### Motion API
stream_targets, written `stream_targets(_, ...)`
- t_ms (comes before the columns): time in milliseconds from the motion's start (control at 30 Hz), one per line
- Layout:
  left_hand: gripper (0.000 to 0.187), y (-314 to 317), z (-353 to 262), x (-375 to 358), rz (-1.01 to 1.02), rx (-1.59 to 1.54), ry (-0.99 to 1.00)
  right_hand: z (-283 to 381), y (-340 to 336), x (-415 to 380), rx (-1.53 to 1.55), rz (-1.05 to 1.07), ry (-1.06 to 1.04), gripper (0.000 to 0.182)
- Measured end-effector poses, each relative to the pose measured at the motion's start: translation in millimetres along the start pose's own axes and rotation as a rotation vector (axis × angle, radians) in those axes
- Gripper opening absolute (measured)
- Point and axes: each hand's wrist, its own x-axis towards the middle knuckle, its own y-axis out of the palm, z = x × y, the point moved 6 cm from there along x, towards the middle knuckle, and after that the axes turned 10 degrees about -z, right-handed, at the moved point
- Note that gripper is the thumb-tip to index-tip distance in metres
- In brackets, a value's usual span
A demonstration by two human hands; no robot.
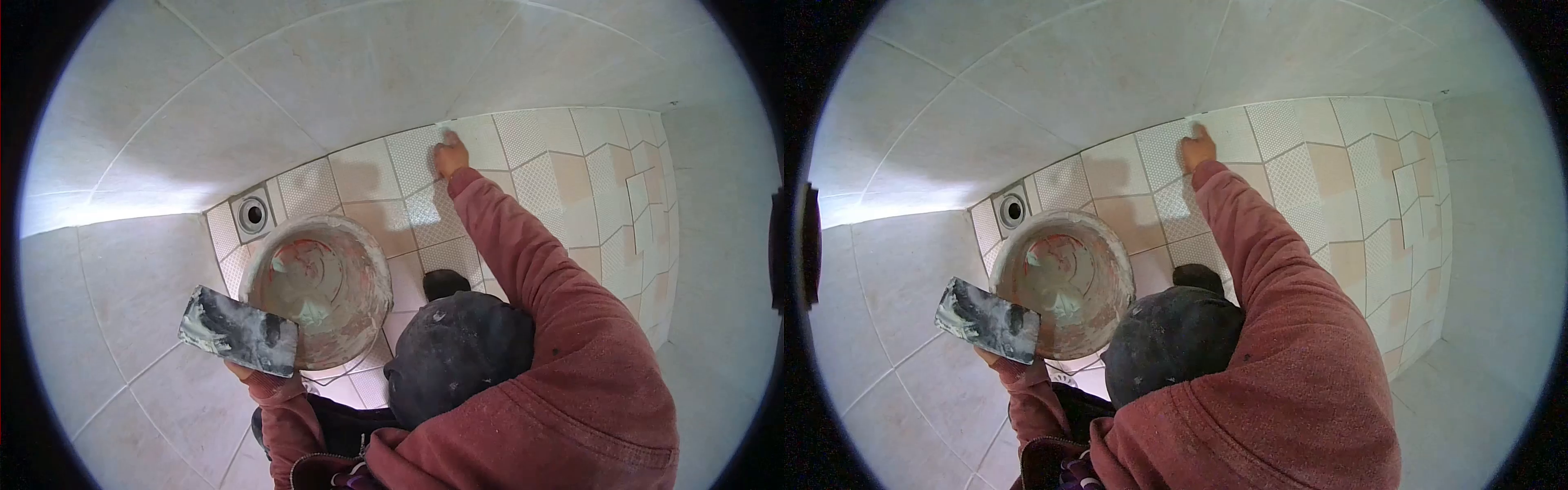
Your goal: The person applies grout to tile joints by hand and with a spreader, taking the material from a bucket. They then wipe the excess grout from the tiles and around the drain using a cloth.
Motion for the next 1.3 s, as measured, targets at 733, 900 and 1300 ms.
stream_targets(733,0.028,11.5,-11.7,-11.2,0.003,0.033,0.027,-8.9,19.9,37.1,-0.022,-0.262,-0.205,0.061)
stream_targets(900,0.029,7.2,-5.6,-11.7,-0.008,-0.149,-0.045,-26.1,35.9,40.2,-0.243,-0.306,-0.583,0.049)
stream_targets(1300,0.038,49.7,-59.0,-31.4,0.128,0.324,0.383,18.9,52.2,-19.5,0.433,-0.015,0.114,0.067)
